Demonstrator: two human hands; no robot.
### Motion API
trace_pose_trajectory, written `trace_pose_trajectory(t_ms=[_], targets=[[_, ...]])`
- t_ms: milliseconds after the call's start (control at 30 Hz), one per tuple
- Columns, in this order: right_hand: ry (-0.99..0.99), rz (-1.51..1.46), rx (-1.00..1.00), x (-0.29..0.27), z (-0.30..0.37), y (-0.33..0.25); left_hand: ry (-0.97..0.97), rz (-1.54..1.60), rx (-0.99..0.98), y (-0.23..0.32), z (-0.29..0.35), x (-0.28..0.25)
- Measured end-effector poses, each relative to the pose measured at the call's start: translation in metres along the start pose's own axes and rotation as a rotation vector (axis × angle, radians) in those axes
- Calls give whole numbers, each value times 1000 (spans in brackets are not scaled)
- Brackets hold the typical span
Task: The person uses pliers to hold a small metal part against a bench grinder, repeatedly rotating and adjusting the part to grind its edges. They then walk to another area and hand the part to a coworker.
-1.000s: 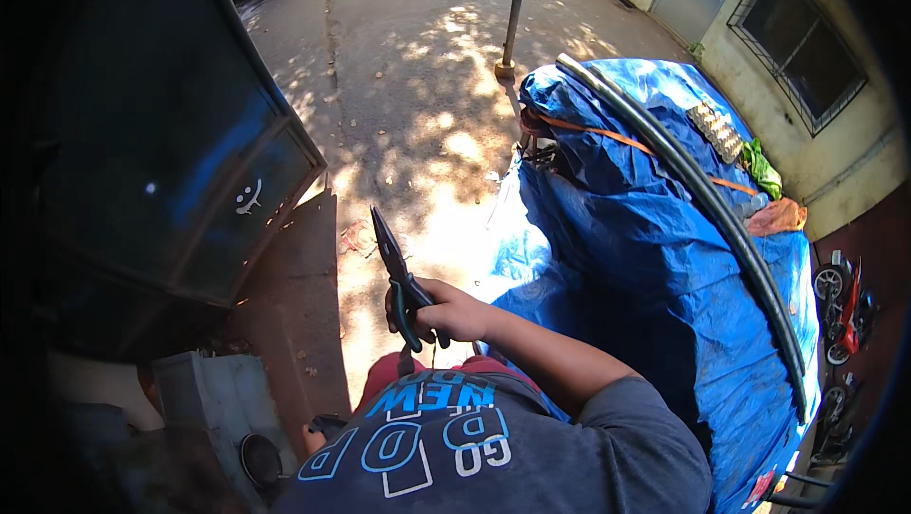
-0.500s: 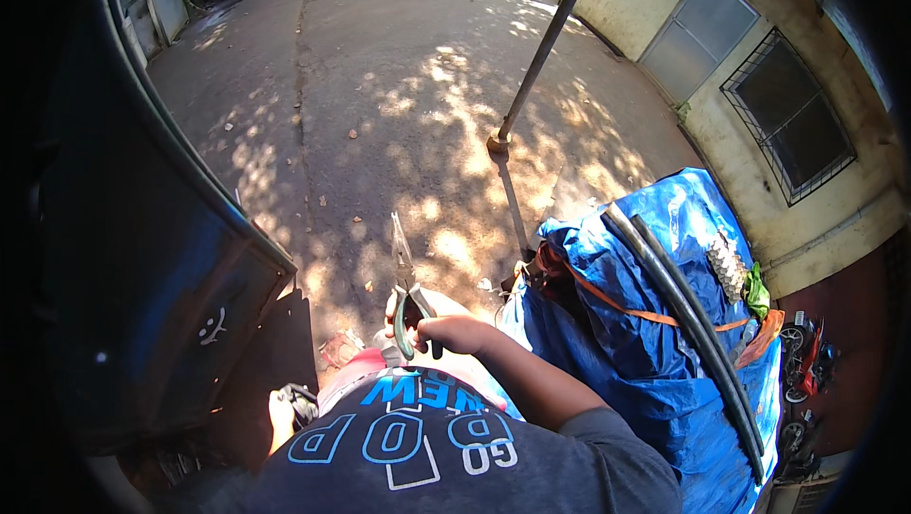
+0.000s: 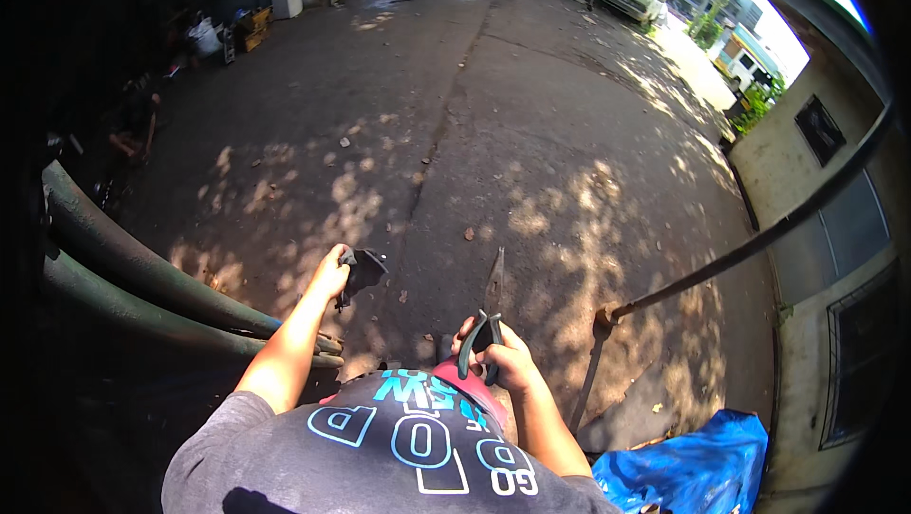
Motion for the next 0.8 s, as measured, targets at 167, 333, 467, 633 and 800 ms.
trace_pose_trajectory(t_ms=[167,333,467,633,800], targets=[[-99,169,48,-15,-196,-108,327,127,-127,-72,-65,-78],[-207,287,111,-33,-419,-133,863,176,-145,-167,-98,-163],[-155,111,256,-85,-602,-68,756,79,-735,-275,-107,-181],[434,382,846,-217,-678,31,852,280,-764,-292,-183,-257],[420,584,1053,-206,-813,52,967,219,-804,-284,-296,-400]])
Point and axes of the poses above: each hand's wrist, its own z-axis away from the middle knuckle, its own x-axis out of the palm, y = z × x, the point moved 9 cm from there along -z, towards the middle knuckle, and after that the axes turned 10 degrees about z, right-handed, at the moved point
